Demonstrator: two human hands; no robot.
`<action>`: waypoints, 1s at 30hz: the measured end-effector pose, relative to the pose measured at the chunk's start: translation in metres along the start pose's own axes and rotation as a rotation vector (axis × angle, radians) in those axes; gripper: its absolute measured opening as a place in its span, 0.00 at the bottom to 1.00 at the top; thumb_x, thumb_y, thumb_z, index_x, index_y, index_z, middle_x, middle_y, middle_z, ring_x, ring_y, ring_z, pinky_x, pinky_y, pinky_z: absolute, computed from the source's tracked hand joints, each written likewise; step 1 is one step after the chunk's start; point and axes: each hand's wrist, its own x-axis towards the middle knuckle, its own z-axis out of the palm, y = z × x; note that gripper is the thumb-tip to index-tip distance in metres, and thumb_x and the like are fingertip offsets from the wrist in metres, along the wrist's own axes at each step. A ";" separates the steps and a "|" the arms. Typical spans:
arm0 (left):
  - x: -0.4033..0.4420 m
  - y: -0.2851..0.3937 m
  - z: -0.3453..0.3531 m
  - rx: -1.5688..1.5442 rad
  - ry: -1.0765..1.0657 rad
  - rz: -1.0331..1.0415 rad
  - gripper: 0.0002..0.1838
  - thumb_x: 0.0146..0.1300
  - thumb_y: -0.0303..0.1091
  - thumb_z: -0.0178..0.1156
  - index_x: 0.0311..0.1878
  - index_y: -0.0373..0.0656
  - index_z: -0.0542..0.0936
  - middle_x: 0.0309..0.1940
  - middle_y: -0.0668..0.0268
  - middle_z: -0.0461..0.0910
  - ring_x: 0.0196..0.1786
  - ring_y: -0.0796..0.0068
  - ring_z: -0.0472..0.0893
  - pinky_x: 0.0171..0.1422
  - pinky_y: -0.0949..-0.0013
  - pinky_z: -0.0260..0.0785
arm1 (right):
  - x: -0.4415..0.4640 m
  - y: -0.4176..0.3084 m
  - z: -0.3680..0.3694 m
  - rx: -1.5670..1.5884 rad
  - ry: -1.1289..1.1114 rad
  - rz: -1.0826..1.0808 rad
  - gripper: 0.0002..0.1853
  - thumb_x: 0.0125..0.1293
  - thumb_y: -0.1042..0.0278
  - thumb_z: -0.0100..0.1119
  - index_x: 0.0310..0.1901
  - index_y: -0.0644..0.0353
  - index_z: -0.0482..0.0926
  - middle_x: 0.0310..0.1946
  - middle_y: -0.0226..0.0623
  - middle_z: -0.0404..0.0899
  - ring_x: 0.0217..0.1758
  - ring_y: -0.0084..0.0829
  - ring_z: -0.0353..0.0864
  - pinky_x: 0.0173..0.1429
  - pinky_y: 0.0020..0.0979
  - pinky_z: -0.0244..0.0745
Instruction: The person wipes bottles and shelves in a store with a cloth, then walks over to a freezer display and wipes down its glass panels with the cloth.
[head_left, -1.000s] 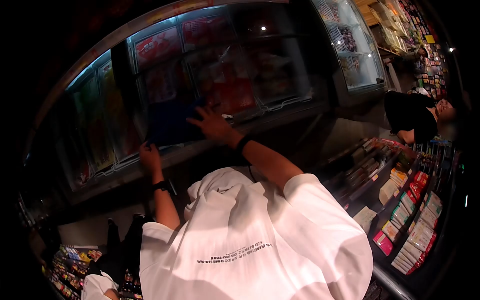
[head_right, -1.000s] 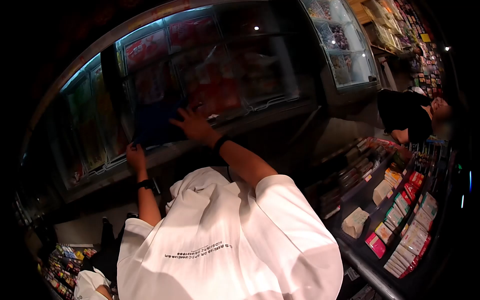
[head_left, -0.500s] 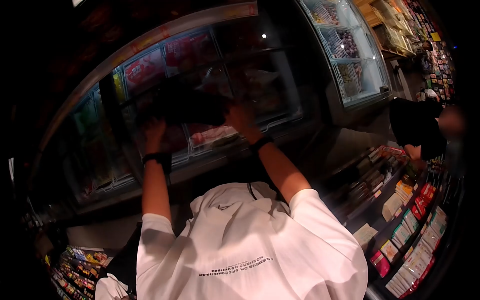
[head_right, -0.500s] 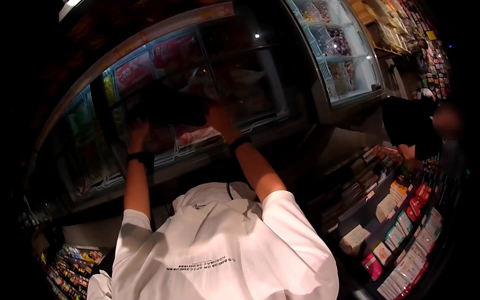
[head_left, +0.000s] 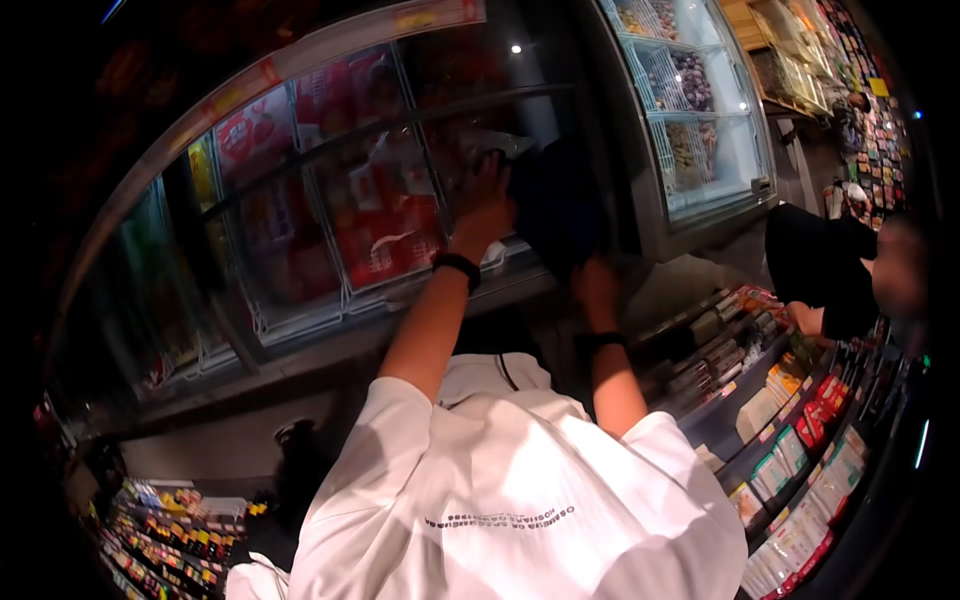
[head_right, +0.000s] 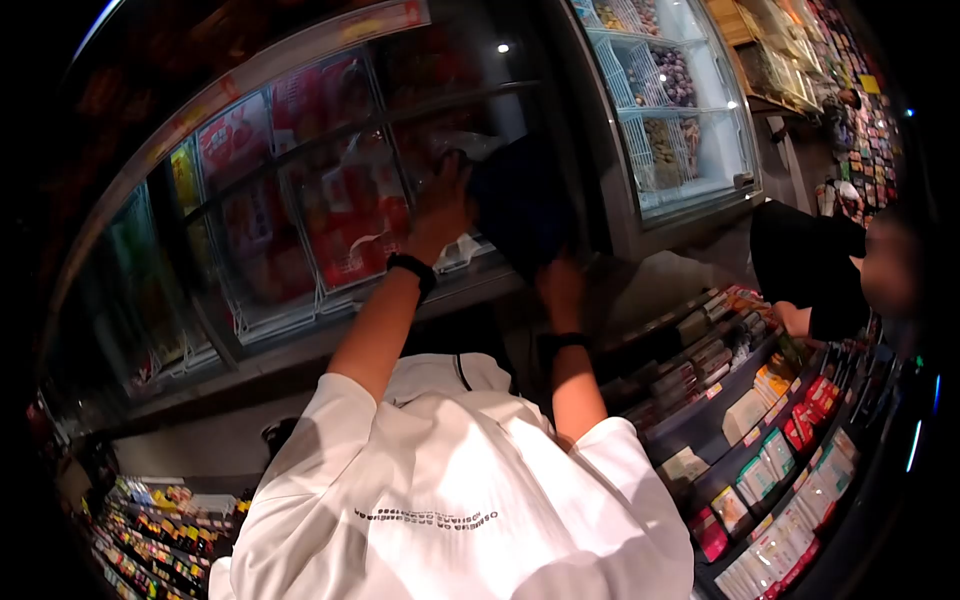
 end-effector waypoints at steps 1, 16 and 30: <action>0.006 -0.012 -0.001 0.000 0.004 -0.016 0.32 0.69 0.46 0.51 0.72 0.39 0.65 0.76 0.50 0.57 0.78 0.49 0.55 0.78 0.42 0.50 | 0.002 -0.009 0.004 -0.022 -0.005 -0.035 0.37 0.60 0.56 0.62 0.69 0.68 0.66 0.56 0.55 0.78 0.55 0.53 0.81 0.56 0.49 0.78; -0.254 -0.369 -0.161 0.529 -0.105 -0.950 0.32 0.71 0.52 0.46 0.64 0.31 0.71 0.61 0.33 0.70 0.65 0.38 0.71 0.70 0.44 0.63 | -0.045 -0.309 0.035 0.091 0.089 -1.225 0.35 0.58 0.54 0.66 0.66 0.57 0.72 0.50 0.53 0.78 0.54 0.53 0.79 0.56 0.54 0.74; -0.297 -0.353 -0.105 0.833 0.045 -1.139 0.46 0.70 0.53 0.48 0.70 0.13 0.52 0.67 0.23 0.59 0.63 0.26 0.68 0.70 0.34 0.55 | -0.045 -0.255 0.043 0.021 0.143 -1.297 0.24 0.70 0.46 0.52 0.63 0.44 0.77 0.58 0.45 0.74 0.62 0.45 0.73 0.60 0.55 0.70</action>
